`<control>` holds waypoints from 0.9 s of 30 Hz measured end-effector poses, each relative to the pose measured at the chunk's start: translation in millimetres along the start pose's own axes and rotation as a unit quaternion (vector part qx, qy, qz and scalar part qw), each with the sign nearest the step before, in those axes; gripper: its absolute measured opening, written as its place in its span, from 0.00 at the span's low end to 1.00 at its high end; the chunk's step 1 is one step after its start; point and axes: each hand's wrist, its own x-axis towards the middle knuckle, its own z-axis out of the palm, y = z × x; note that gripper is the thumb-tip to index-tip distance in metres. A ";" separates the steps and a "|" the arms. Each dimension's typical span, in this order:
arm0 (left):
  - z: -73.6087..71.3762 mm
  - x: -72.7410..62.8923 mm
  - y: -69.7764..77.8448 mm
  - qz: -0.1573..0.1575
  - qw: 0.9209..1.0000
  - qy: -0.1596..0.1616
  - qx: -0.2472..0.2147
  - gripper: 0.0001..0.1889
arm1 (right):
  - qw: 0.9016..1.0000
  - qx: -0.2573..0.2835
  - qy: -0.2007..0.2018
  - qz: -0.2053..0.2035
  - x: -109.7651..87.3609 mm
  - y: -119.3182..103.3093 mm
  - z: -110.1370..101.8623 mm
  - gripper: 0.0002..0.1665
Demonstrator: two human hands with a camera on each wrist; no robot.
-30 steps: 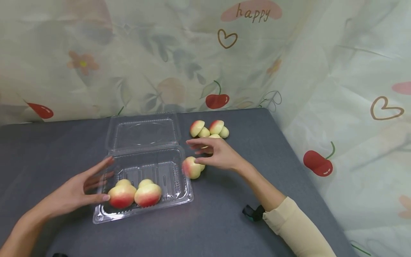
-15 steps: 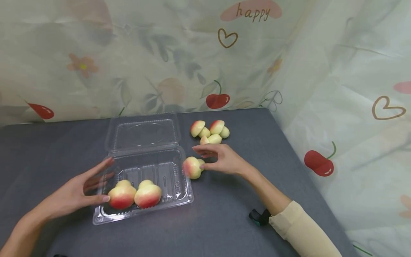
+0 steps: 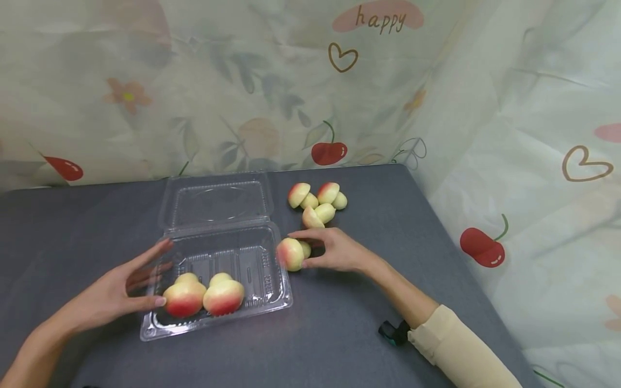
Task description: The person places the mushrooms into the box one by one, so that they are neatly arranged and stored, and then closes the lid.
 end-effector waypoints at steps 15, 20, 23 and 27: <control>1.5 0.0 1.1 -0.027 1.000 -0.005 -0.007 0.55 | 0.994 -0.109 -0.018 0.023 2.1 1.6 7.4 0.42; 0.4 -0.2 0.9 -0.021 1.000 -0.003 -0.007 0.55 | 0.993 -0.114 -0.016 0.021 1.3 1.7 7.0 0.42; -0.3 -0.4 1.0 -0.019 1.000 -0.002 -0.001 0.55 | 0.993 -0.118 -0.013 0.017 -0.5 0.4 4.7 0.41; 0.2 -0.1 1.4 -0.021 1.000 -0.003 -0.003 0.55 | 0.994 -0.111 -0.006 0.017 -4.0 -3.7 -0.7 0.41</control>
